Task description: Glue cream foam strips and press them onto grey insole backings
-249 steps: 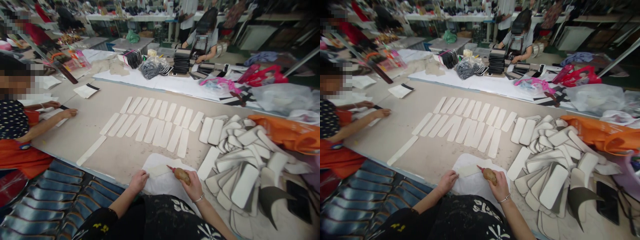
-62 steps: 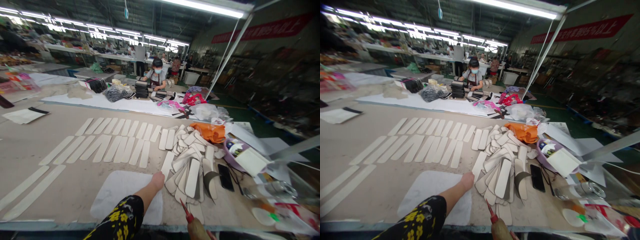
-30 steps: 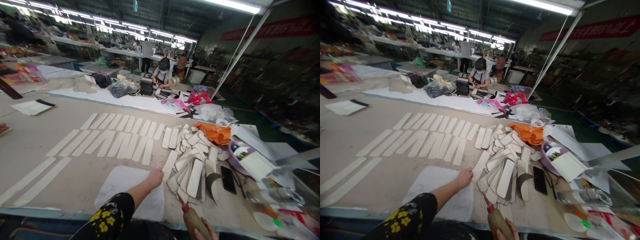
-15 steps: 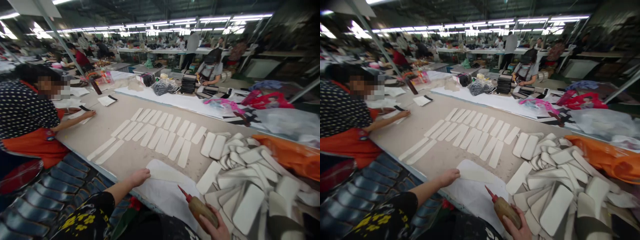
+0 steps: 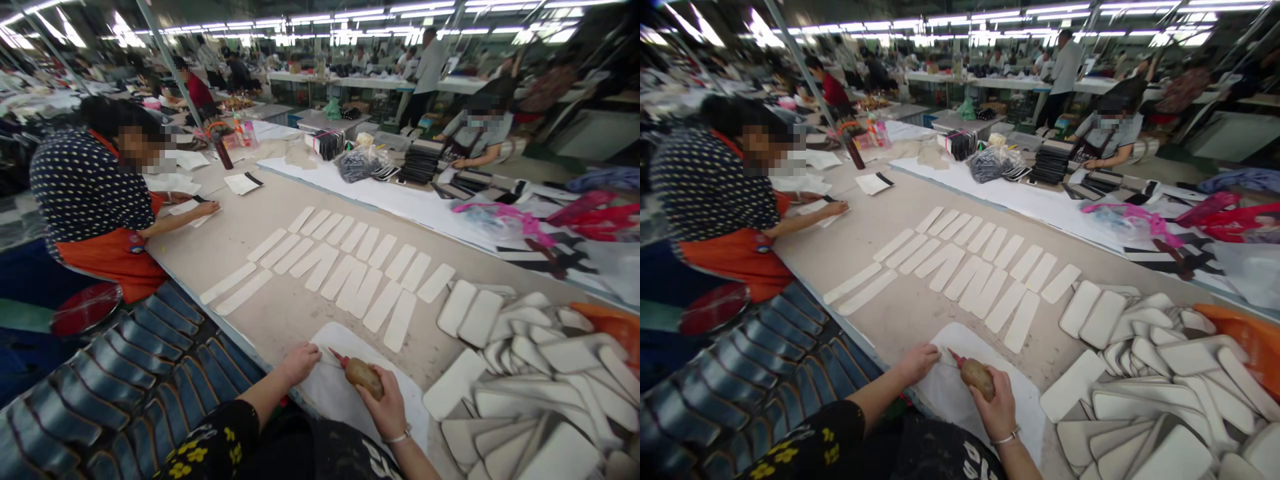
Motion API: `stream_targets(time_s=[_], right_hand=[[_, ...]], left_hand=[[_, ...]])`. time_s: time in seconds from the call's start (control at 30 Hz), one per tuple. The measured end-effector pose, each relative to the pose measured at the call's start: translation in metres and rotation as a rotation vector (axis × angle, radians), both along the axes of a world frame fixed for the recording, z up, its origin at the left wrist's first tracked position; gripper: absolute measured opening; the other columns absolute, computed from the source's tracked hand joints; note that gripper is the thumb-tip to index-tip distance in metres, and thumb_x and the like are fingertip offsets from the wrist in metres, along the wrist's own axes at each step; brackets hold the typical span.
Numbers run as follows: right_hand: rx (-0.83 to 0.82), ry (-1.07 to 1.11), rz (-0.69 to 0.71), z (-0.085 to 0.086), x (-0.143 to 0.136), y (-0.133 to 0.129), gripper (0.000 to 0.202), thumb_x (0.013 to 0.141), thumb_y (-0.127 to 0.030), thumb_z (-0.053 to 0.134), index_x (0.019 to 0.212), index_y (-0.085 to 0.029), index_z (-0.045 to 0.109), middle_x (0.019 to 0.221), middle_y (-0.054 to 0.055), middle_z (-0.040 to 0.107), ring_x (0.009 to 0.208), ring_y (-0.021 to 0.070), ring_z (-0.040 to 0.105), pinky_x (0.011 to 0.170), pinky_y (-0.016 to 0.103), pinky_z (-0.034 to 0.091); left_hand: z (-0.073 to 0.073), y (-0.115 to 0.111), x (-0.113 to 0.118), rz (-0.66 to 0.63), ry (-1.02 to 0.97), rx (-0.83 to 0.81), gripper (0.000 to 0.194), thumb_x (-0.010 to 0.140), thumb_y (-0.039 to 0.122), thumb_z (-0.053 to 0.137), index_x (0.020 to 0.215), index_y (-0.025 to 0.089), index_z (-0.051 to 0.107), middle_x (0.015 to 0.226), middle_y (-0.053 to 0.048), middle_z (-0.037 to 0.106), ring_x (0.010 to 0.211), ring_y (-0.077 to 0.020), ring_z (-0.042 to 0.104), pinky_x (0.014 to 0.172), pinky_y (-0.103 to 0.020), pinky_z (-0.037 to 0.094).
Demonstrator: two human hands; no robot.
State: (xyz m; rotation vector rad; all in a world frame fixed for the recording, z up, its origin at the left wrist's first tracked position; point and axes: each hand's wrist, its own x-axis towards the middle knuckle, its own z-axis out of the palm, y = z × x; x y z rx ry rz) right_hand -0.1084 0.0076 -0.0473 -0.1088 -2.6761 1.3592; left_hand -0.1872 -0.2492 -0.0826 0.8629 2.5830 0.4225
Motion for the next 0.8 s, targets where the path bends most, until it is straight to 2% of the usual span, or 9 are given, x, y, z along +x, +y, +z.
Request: stream_targets(time_s=[0.2,0.43,0.6,0.8], right_hand=[[0.037,0.01,0.05,-0.008,-0.012,-0.015,0.043,0.069,-0.039,0.063,0.105,-0.016,0.056,0.098,0.01,0.06,0.093,0.0245,0.055,0.084,0.04,0.048],[0.087,0.014,0.023,-0.008,-0.016,-0.018,0.04,0.071,-0.034,0.061,0.106,-0.016,0.054,0.096,0.009,0.059,0.092,0.0233,0.055,0.083,0.039,0.047],[0.124,0.017,-0.051,-0.007,-0.005,0.0,0.039,0.071,-0.034,0.061,0.105,-0.016,0.054,0.095,0.009,0.058,0.091,0.023,0.055,0.082,0.039,0.048],[0.191,0.001,-0.174,-0.008,0.017,0.036,0.041,0.071,-0.036,0.061,0.105,-0.014,0.055,0.094,0.009,0.059,0.091,0.0243,0.055,0.082,0.039,0.048]], left_hand=[[0.0,0.004,-0.007,-0.024,0.001,-0.069,0.027,0.091,0.02,0.033,0.09,0.019,0.06,0.09,-0.006,0.056,0.085,-0.0174,0.049,0.078,-0.027,0.04],[0.001,0.004,-0.01,-0.077,0.027,-0.101,0.023,0.09,0.025,0.038,0.084,0.019,0.059,0.091,-0.004,0.055,0.084,-0.017,0.05,0.077,-0.027,0.041],[0.0,0.003,-0.01,-0.082,0.049,-0.081,0.023,0.091,0.026,0.038,0.084,0.018,0.059,0.094,-0.004,0.055,0.086,-0.0166,0.05,0.078,-0.027,0.041],[-0.005,0.004,-0.006,-0.069,0.068,-0.028,0.023,0.092,0.022,0.037,0.091,0.018,0.06,0.104,-0.005,0.055,0.093,-0.0179,0.048,0.084,-0.028,0.041]])
